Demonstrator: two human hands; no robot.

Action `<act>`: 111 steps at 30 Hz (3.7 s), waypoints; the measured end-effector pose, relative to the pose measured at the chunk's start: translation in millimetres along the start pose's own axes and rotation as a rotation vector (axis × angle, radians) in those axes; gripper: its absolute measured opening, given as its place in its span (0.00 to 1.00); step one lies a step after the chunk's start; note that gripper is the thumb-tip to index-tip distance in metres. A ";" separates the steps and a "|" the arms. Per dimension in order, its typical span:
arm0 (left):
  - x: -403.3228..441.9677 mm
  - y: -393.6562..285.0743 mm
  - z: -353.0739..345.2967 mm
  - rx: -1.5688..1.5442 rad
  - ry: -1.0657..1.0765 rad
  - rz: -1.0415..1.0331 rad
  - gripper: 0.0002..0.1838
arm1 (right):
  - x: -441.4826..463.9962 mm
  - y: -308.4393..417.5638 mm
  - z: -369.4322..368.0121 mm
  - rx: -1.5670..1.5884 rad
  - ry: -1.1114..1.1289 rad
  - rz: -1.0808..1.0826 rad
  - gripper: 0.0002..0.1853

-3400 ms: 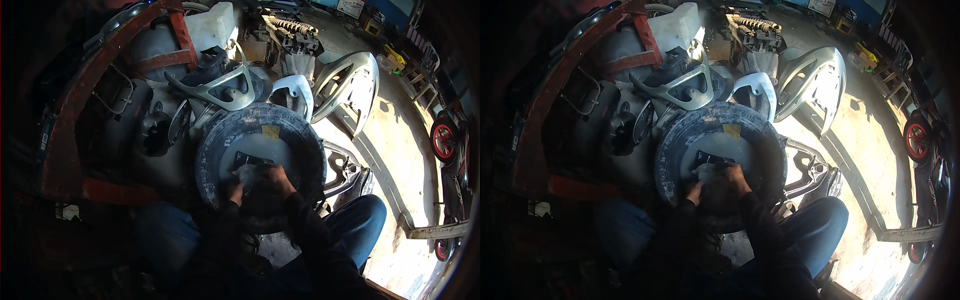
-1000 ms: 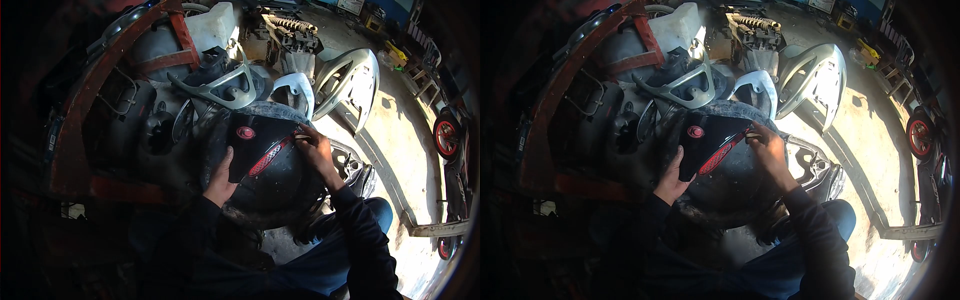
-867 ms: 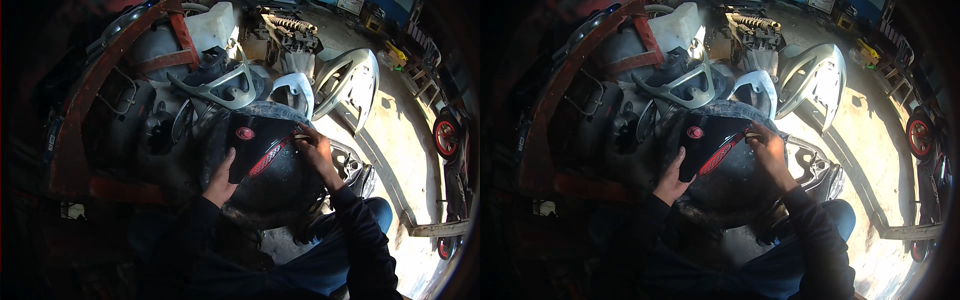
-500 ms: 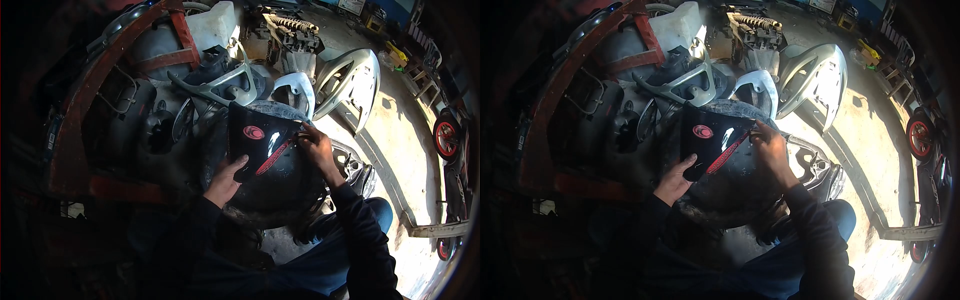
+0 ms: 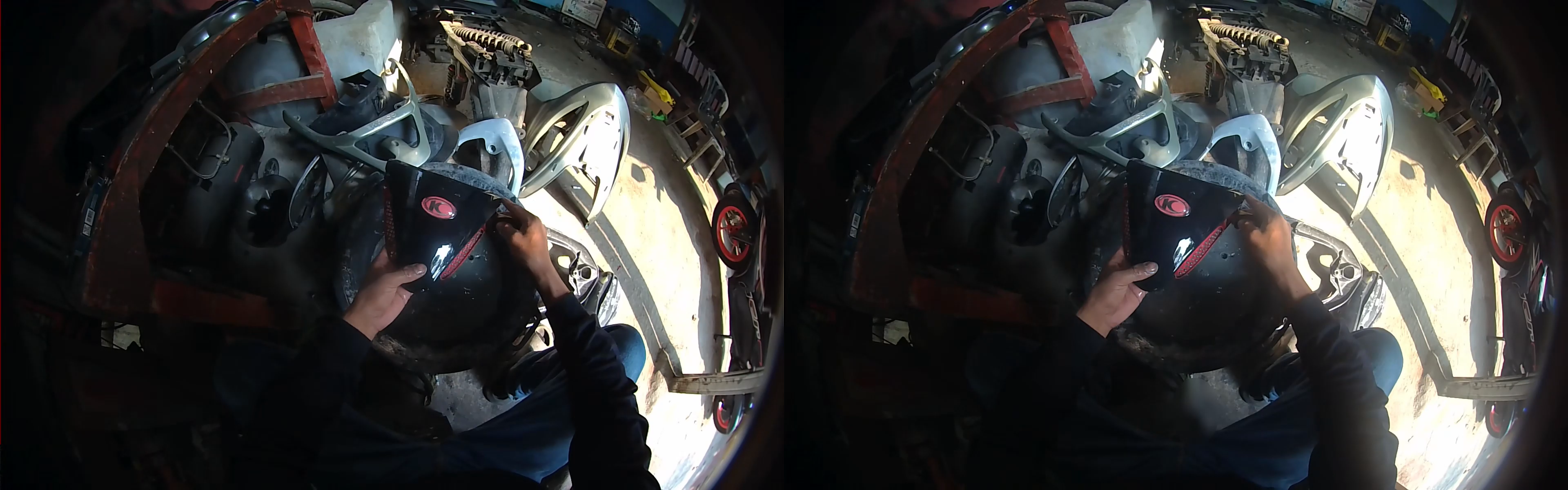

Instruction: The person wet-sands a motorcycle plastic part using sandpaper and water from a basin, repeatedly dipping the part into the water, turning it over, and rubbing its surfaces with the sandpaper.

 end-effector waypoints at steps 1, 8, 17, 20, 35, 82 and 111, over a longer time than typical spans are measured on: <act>-1.7 -1.5 -3.3 -0.016 0.014 -0.002 0.30 | -0.6 1.3 -0.1 0.000 0.001 -0.001 0.31; -3.3 -4.2 -8.8 -0.013 0.038 -0.051 0.34 | -2.8 12.2 1.9 -0.007 -0.014 -0.011 0.29; -2.9 -0.9 -11.0 -0.048 0.057 -0.069 0.36 | -34.1 84.3 2.1 -0.167 -0.175 0.445 0.17; -6.2 0.6 -12.8 -0.055 0.053 -0.080 0.35 | -61.4 110.5 -14.3 -0.190 -0.165 0.712 0.21; -11.9 10.2 -32.3 -0.228 -0.011 0.019 0.27 | -107.0 137.0 -43.5 -0.364 -0.084 0.836 0.30; -35.4 8.5 -17.9 0.203 0.002 0.059 0.40 | -77.4 136.2 -33.4 -0.419 0.101 0.966 0.28; -22.8 14.6 -9.6 0.277 0.180 0.111 0.40 | -80.8 130.3 -29.7 -0.435 0.084 0.907 0.26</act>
Point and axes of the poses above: each hand's wrist, its own x-axis towards the middle knuckle, its own z-axis out of the back of the hand, y = z × x, the point moved 6 cm from there along x, towards the middle knuckle, and after that the axes turned 14 degrees about -y, right-handed, at the moved point
